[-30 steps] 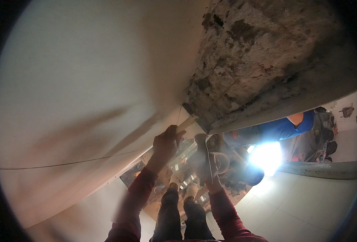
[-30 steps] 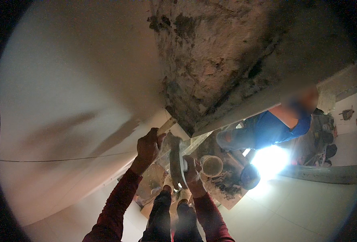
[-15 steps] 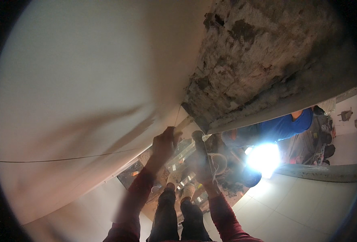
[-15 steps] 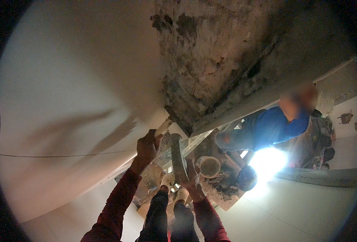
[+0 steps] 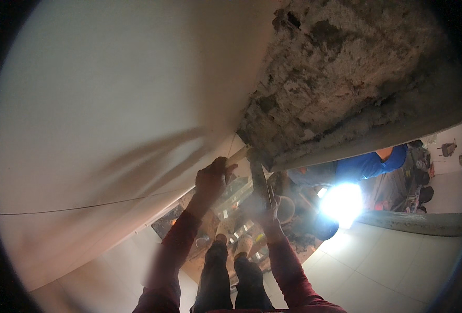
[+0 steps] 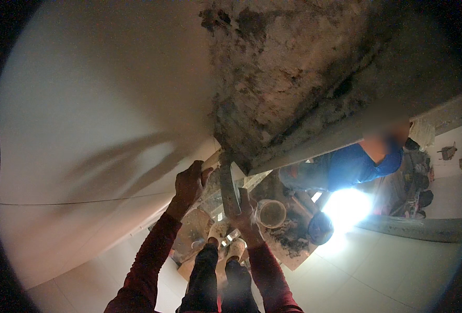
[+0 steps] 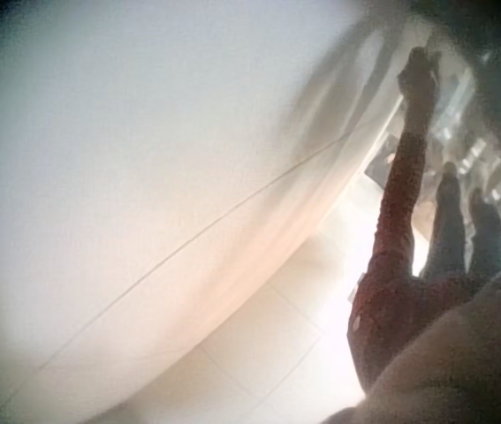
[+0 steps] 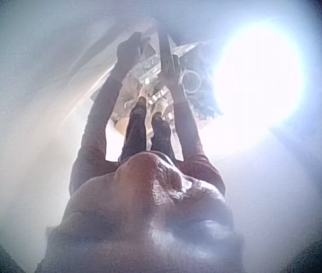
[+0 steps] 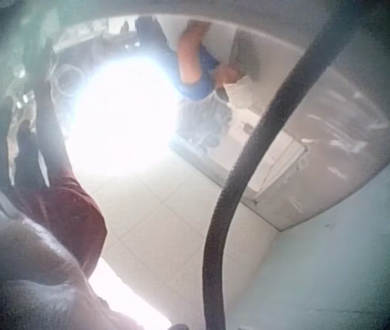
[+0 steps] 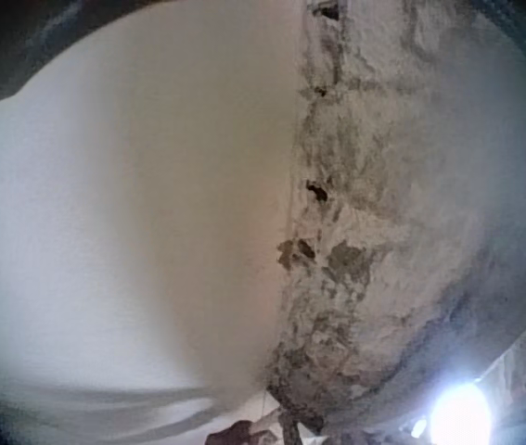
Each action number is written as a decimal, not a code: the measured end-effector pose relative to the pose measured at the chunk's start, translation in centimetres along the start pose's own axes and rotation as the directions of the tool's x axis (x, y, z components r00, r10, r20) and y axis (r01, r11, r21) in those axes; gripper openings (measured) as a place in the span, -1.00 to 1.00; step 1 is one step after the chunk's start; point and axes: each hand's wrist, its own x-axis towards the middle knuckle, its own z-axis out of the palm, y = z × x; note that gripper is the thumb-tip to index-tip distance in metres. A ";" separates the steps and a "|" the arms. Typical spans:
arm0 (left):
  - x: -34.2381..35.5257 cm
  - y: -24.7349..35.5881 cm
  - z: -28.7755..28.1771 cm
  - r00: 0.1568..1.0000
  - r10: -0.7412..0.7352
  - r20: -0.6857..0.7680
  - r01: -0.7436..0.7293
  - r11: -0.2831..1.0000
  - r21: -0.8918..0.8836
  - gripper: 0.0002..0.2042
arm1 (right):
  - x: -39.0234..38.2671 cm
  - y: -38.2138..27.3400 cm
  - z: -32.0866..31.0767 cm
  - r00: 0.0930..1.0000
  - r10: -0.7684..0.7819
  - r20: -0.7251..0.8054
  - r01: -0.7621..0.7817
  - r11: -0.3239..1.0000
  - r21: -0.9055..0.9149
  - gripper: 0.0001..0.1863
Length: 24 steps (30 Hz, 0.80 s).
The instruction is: The person applies plaster to a wall using a trowel and a hawk. They repeatedly scoop plaster from the hawk and spread it onto the wall surface in smooth strokes.
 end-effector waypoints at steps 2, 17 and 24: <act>0.3 0.3 -0.3 1.000 -0.013 -0.002 0.013 1.000 -0.006 -0.73 | -0.4 2.7 0.2 1.000 -0.009 -0.026 0.010 0.999 0.032 -0.61; -1.3 1.4 -1.4 0.993 -0.106 0.055 0.115 0.970 -0.212 -0.74 | -3.8 -6.3 -0.6 0.984 0.137 0.117 -0.179 0.698 0.693 -0.64; 0.7 3.9 -4.4 0.992 -0.057 0.109 0.071 0.989 -0.132 -0.83 | -4.1 -11.4 -1.6 0.980 -0.175 -0.100 0.156 0.972 -0.175 -0.60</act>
